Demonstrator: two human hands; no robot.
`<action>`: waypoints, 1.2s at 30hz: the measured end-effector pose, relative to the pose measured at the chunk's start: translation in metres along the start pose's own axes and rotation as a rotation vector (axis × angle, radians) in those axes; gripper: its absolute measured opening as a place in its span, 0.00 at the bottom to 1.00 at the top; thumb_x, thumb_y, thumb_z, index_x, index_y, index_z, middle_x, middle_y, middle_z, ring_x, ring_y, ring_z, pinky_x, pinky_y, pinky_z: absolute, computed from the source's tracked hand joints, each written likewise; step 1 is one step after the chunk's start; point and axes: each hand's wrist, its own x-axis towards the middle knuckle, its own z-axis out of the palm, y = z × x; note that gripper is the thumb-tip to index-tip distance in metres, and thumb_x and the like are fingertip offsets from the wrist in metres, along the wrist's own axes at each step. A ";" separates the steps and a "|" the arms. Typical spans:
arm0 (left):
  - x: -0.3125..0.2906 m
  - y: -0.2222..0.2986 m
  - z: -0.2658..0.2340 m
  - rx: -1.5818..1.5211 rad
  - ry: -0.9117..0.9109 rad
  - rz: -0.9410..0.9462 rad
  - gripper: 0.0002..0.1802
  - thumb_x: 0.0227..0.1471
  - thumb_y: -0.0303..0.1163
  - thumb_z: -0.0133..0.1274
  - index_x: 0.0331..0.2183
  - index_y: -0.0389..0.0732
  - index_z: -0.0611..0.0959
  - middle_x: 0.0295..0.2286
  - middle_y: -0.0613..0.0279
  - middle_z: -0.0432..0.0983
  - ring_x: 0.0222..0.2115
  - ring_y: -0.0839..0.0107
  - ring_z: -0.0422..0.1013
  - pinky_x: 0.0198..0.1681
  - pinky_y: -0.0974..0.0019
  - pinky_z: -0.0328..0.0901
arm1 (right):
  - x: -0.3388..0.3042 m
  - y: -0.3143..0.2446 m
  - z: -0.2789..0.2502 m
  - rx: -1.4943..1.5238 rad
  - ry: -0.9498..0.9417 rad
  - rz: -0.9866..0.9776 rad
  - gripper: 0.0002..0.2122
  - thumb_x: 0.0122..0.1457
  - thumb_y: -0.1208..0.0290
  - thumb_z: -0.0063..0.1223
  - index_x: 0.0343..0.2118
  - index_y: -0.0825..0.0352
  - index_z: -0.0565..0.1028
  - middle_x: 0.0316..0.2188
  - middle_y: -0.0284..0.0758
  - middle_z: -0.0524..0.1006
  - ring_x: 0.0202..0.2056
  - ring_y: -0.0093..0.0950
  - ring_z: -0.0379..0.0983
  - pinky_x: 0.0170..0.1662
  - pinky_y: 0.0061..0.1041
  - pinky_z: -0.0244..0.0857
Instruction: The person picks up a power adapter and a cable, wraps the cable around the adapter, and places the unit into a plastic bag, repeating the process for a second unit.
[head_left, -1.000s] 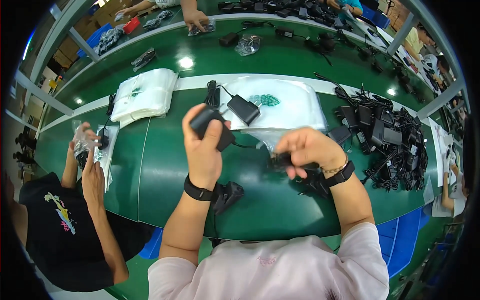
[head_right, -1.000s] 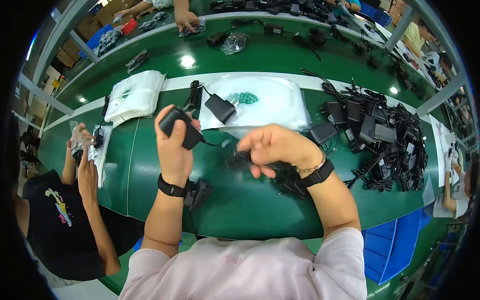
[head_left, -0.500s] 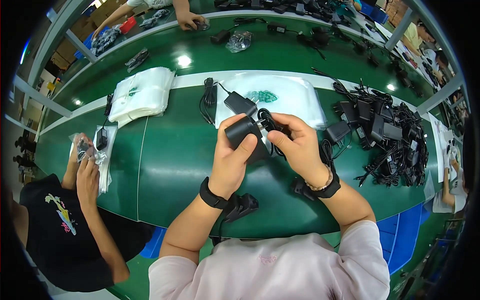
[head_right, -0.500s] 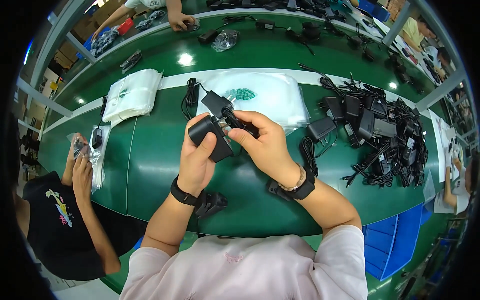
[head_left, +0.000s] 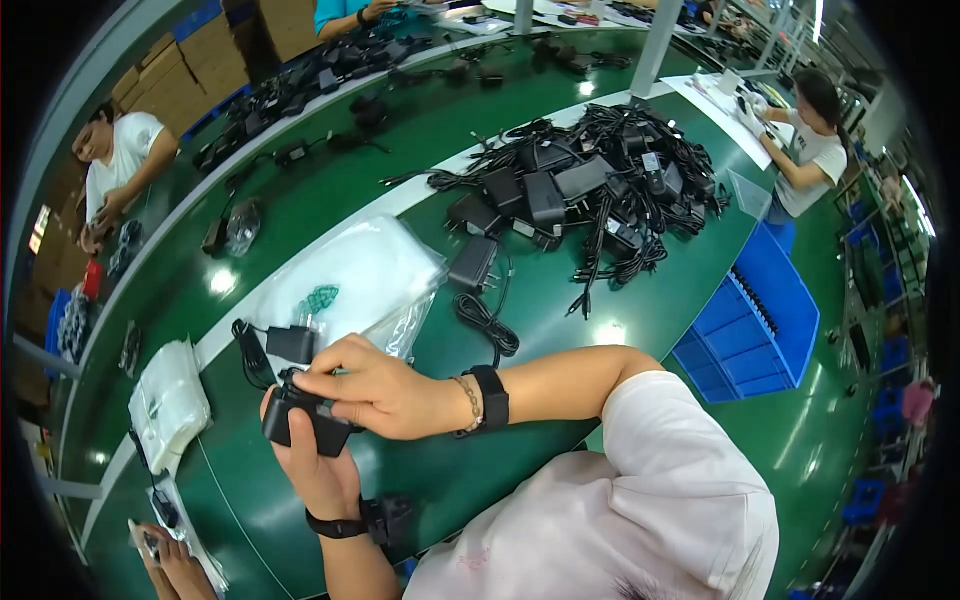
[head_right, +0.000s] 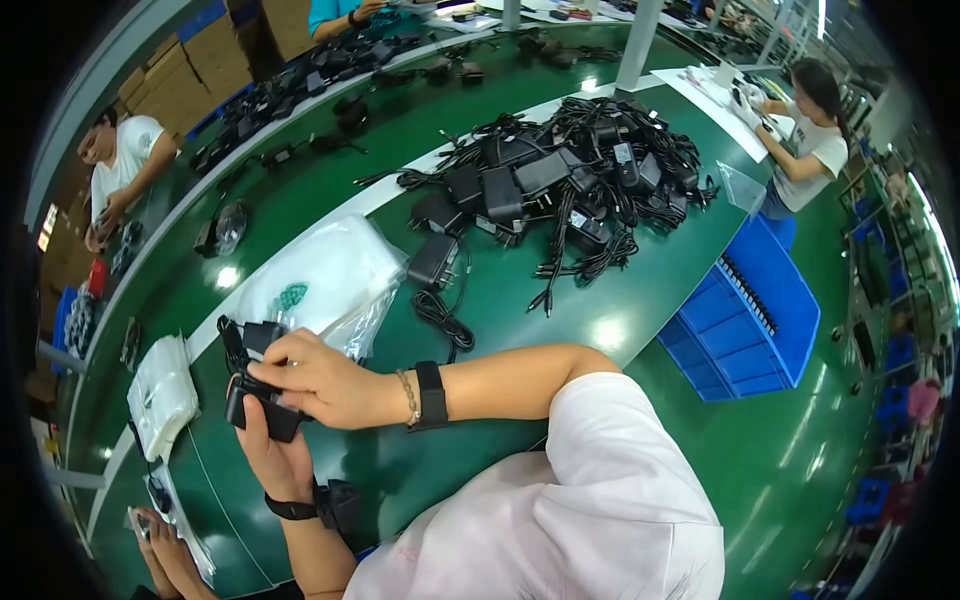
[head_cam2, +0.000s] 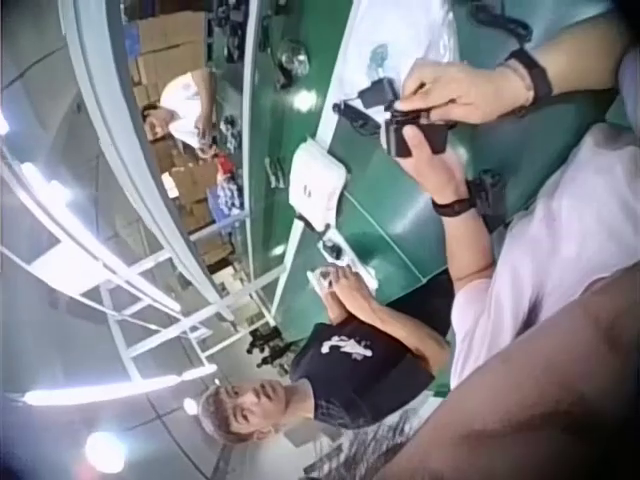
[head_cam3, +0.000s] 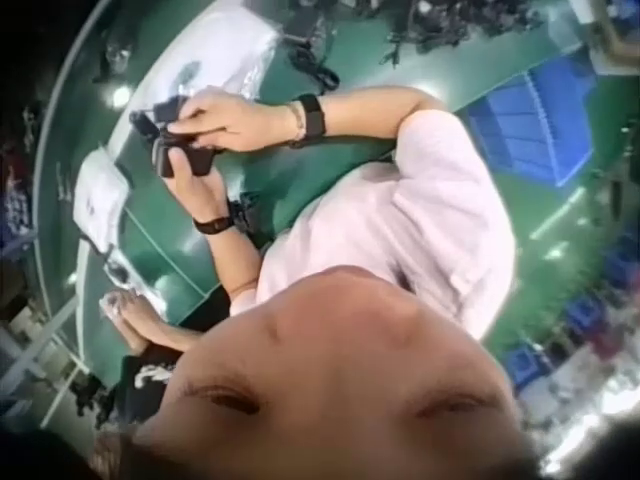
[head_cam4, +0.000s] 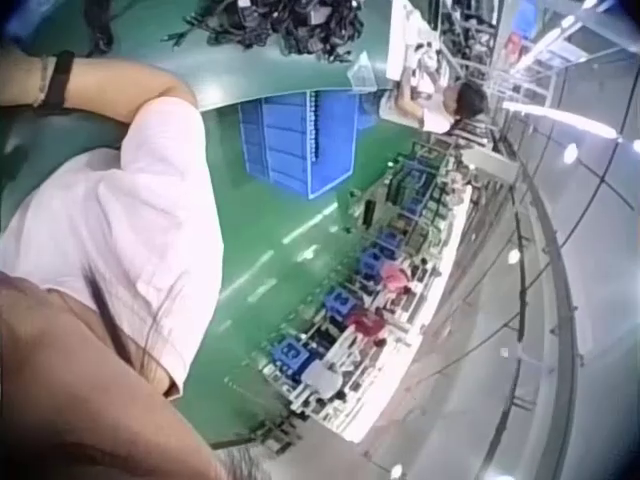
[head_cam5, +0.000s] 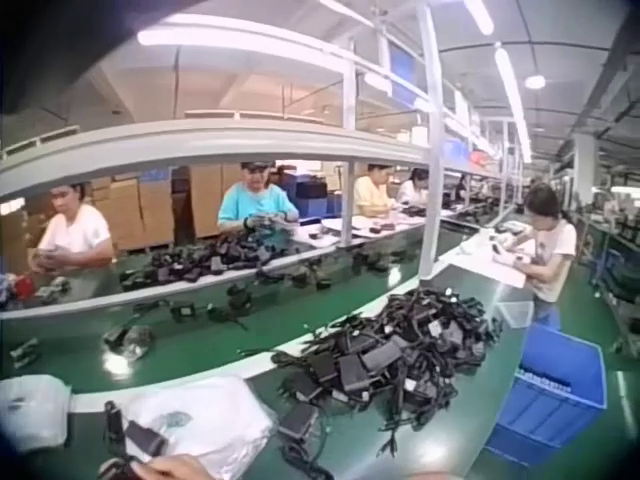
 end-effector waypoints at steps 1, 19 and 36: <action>0.001 0.000 -0.001 -0.045 0.000 -0.044 0.28 0.47 0.33 0.56 0.47 0.36 0.63 0.40 0.59 0.65 0.40 0.69 0.65 0.44 0.67 0.63 | 0.000 0.000 -0.002 0.064 -0.039 0.004 0.20 0.51 0.79 0.50 0.50 0.66 0.69 0.42 0.35 0.67 0.45 0.30 0.61 0.51 0.27 0.54; 0.003 0.034 -0.015 0.462 0.160 0.725 0.33 0.35 0.15 0.59 0.42 0.40 0.60 0.35 0.44 0.71 0.39 0.58 0.70 0.44 0.59 0.66 | 0.012 -0.020 -0.004 0.624 -0.370 0.791 0.16 0.60 0.65 0.41 0.48 0.68 0.67 0.39 0.40 0.71 0.40 0.28 0.69 0.42 0.24 0.64; 0.011 -0.001 -0.009 0.033 0.078 -0.019 0.26 0.37 0.15 0.55 0.40 0.37 0.65 0.33 0.60 0.71 0.33 0.72 0.70 0.36 0.69 0.68 | -0.007 -0.005 0.021 0.364 -0.087 0.341 0.23 0.61 0.60 0.40 0.53 0.74 0.60 0.50 0.39 0.66 0.49 0.27 0.64 0.52 0.25 0.56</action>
